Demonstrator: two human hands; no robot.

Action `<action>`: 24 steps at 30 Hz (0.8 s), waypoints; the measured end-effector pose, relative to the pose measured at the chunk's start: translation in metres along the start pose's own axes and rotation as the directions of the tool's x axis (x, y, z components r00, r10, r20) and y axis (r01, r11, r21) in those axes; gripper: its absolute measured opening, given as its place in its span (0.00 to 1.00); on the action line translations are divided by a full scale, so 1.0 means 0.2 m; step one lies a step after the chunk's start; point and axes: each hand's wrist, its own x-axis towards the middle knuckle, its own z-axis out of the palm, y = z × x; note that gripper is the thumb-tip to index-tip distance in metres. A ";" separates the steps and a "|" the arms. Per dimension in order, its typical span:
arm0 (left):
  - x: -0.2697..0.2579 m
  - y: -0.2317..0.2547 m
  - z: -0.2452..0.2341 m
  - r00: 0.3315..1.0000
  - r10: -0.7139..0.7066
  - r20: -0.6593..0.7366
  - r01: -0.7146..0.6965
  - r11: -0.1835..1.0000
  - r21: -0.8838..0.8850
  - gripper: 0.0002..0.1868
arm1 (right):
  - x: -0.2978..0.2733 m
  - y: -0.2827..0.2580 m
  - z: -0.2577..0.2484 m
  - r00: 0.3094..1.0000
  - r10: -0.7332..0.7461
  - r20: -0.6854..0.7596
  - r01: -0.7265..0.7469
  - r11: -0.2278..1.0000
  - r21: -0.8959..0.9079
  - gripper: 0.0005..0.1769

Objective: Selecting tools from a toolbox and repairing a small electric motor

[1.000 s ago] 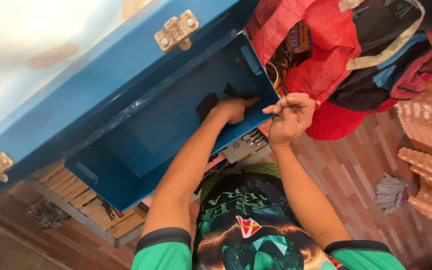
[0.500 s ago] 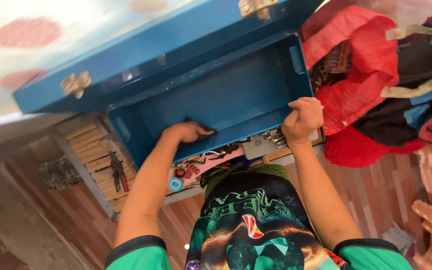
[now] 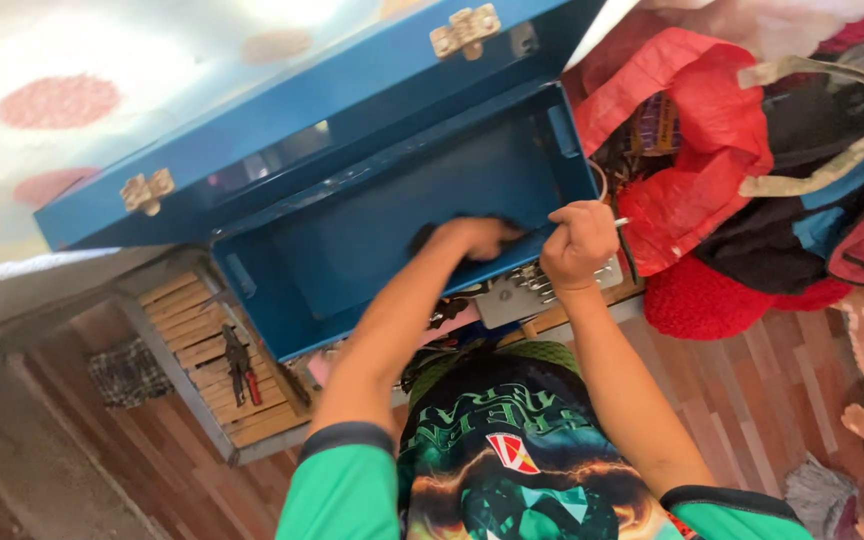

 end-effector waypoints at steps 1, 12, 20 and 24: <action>0.14 0.01 0.01 1.000 0.008 0.003 -0.008 1.000 0.006 0.44 | 0.00 0.00 0.00 1.000 0.001 -0.004 -0.001 1.000 -0.009 0.09; 0.15 0.21 -0.14 0.897 -0.062 -0.437 0.176 0.958 0.225 0.33 | 0.04 -0.04 -0.01 0.999 0.022 0.045 -0.023 1.000 0.005 0.07; 0.06 -0.23 -0.07 0.483 -0.299 -0.823 0.582 0.812 0.046 0.37 | 0.08 -0.11 -0.04 0.980 0.069 0.185 -0.046 0.991 -0.125 0.06; -0.24 -0.25 0.00 0.423 -0.751 -0.507 0.626 0.647 -0.436 0.32 | 0.15 -0.13 -0.04 0.884 0.161 0.438 -0.017 0.949 -0.315 0.13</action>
